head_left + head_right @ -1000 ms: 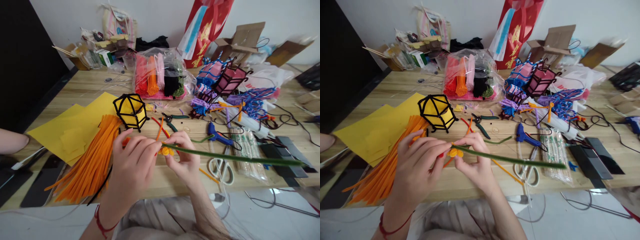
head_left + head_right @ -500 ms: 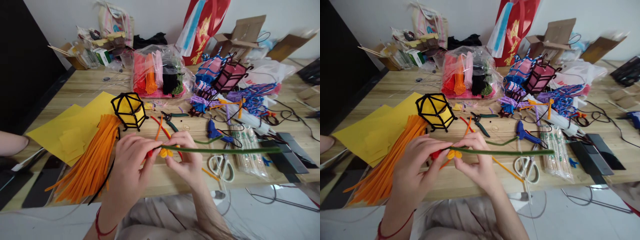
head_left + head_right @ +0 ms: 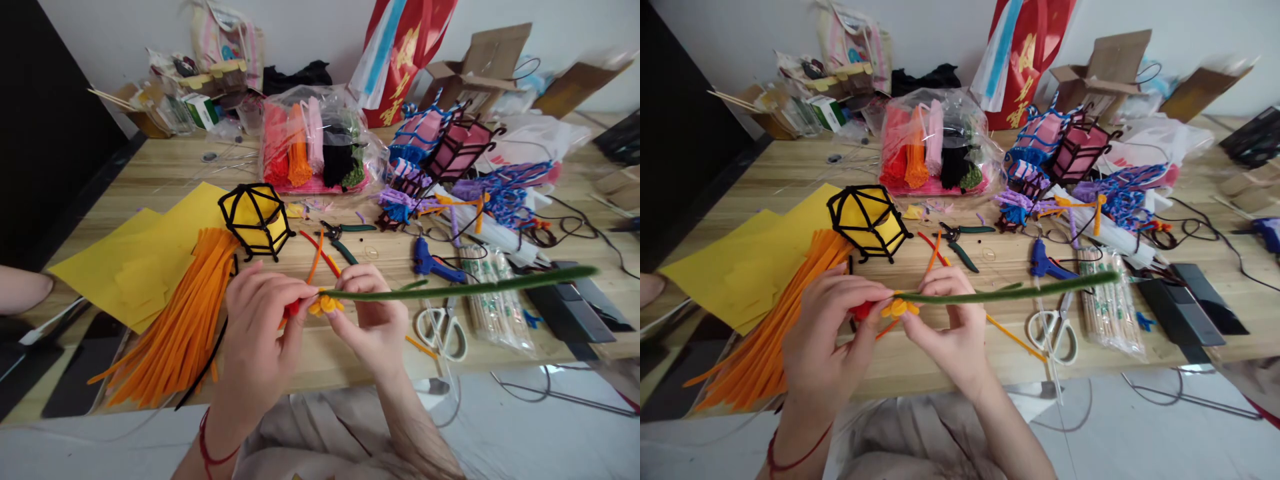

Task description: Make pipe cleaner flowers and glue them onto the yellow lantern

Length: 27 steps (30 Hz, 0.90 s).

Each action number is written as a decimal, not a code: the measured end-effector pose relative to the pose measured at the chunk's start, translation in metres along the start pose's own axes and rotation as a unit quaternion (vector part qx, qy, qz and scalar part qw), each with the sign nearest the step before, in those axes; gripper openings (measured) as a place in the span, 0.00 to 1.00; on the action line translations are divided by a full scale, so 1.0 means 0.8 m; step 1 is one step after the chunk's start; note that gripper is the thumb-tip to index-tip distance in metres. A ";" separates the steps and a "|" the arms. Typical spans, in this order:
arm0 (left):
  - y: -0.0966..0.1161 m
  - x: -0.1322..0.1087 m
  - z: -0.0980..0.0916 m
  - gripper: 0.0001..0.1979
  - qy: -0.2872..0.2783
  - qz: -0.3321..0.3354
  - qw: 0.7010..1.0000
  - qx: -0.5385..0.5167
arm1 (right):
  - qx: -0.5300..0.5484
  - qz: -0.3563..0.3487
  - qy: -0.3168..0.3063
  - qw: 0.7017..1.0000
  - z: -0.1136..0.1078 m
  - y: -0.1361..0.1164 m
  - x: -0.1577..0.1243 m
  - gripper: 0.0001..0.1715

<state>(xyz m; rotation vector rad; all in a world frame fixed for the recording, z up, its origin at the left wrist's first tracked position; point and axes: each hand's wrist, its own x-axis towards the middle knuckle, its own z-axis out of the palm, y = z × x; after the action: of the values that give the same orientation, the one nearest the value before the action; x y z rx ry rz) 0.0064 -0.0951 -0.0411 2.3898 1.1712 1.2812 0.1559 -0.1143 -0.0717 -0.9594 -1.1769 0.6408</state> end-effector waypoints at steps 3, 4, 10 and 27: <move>0.001 -0.003 0.000 0.11 0.018 -0.002 1.000 0.001 | 0.001 -0.001 0.017 1.000 0.003 -0.004 -0.003 0.09; 0.003 -0.004 0.001 0.11 0.025 -0.005 1.000 0.000 | -0.004 -0.007 0.017 1.000 0.003 -0.005 -0.004 0.09; 0.011 -0.006 0.007 0.13 0.063 -0.005 0.998 0.012 | -0.089 -0.027 0.077 0.993 0.012 -0.019 -0.020 0.08; -0.018 0.006 0.011 0.09 -0.036 -0.347 0.881 -0.321 | -0.401 -0.287 -0.036 0.869 -0.034 -0.025 -0.010 0.30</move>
<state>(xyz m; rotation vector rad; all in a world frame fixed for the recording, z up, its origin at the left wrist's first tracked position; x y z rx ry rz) 0.0068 -0.0800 -0.0504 1.3467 1.1706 1.0744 0.1782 -0.1381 -0.0606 -1.1770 -1.7476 -0.3464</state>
